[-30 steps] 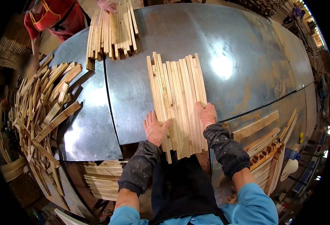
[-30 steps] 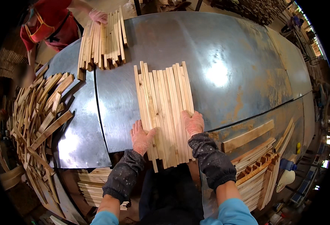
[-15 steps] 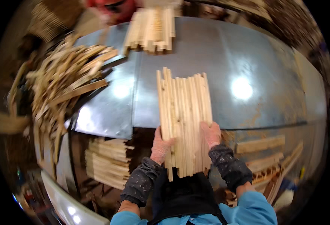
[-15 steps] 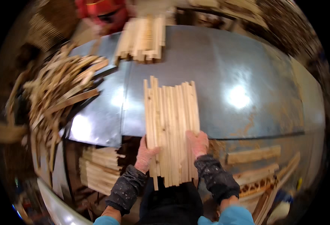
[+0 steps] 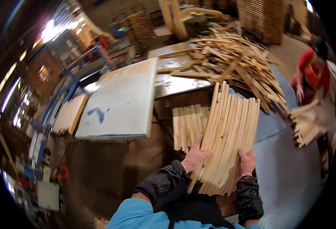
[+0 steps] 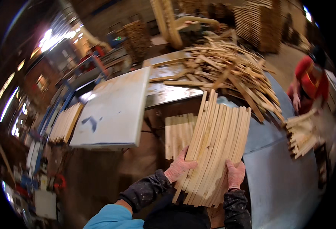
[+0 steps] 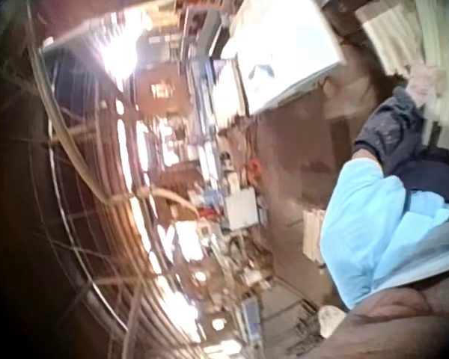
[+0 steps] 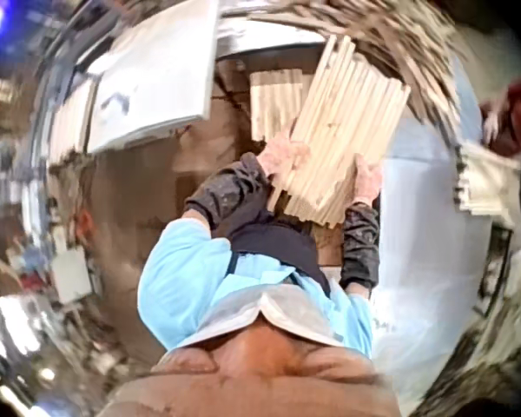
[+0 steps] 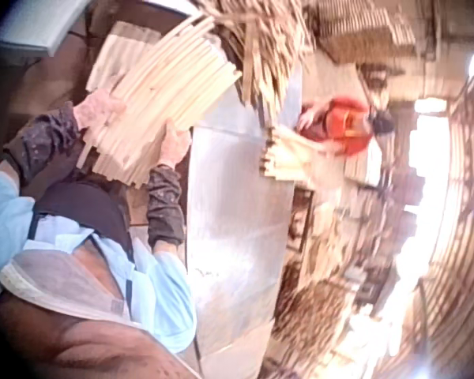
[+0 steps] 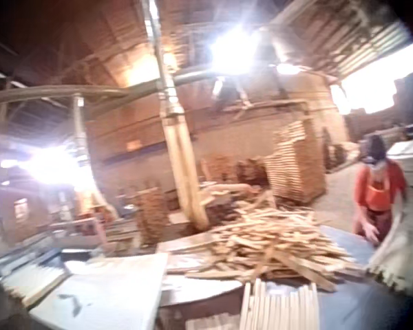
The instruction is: The person repeatedly picks up bundles of thin wooden strips from a metal table and places them onto a conveyor belt. The person aligns the strips into neat stacks before moving them. A coworker is visible in the background also handling wooden strips.
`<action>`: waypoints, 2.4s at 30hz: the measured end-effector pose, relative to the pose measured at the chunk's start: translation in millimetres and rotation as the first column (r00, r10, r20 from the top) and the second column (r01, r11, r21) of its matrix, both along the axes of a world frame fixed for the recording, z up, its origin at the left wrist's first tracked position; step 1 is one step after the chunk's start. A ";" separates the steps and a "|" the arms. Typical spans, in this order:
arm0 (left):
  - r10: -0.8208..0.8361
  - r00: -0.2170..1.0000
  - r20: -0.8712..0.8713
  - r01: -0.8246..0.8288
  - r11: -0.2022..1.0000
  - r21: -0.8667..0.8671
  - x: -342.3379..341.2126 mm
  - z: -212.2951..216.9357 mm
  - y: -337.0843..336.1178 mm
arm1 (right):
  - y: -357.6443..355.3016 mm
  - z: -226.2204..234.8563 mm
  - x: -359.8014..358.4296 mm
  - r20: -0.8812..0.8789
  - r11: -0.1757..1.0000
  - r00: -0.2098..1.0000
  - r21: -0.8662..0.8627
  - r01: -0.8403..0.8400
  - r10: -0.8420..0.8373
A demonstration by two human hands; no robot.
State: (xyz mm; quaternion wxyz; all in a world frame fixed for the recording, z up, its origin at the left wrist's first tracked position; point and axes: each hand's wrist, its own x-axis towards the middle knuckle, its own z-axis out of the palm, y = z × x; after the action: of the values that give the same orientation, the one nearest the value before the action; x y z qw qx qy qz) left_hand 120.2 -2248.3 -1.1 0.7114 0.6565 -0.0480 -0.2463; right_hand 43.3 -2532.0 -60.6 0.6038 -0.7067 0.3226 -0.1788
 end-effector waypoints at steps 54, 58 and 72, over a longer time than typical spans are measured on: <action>-0.448 0.782 0.433 -0.343 0.272 0.899 368.7 118.0 743.6 | 898.6 175.1 732.3 -0.479 -0.034 0.564 -0.781 -0.623 0.673; -0.413 0.781 0.468 -0.360 0.315 0.878 364.8 115.7 751.3 | 921.4 186.0 744.1 -0.580 -0.043 0.533 -0.701 -0.712 0.616; 0.150 0.842 0.518 -0.435 0.758 0.487 353.8 171.4 733.0 | 885.3 270.0 626.7 0.388 0.610 0.581 0.060 -0.790 0.715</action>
State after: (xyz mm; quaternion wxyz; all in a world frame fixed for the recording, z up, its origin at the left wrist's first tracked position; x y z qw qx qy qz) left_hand 474.0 -1515.4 170.3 0.4725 0.8805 -0.0259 0.0273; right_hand 670.0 -1646.7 209.4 0.7425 -0.6626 -0.0965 0.0201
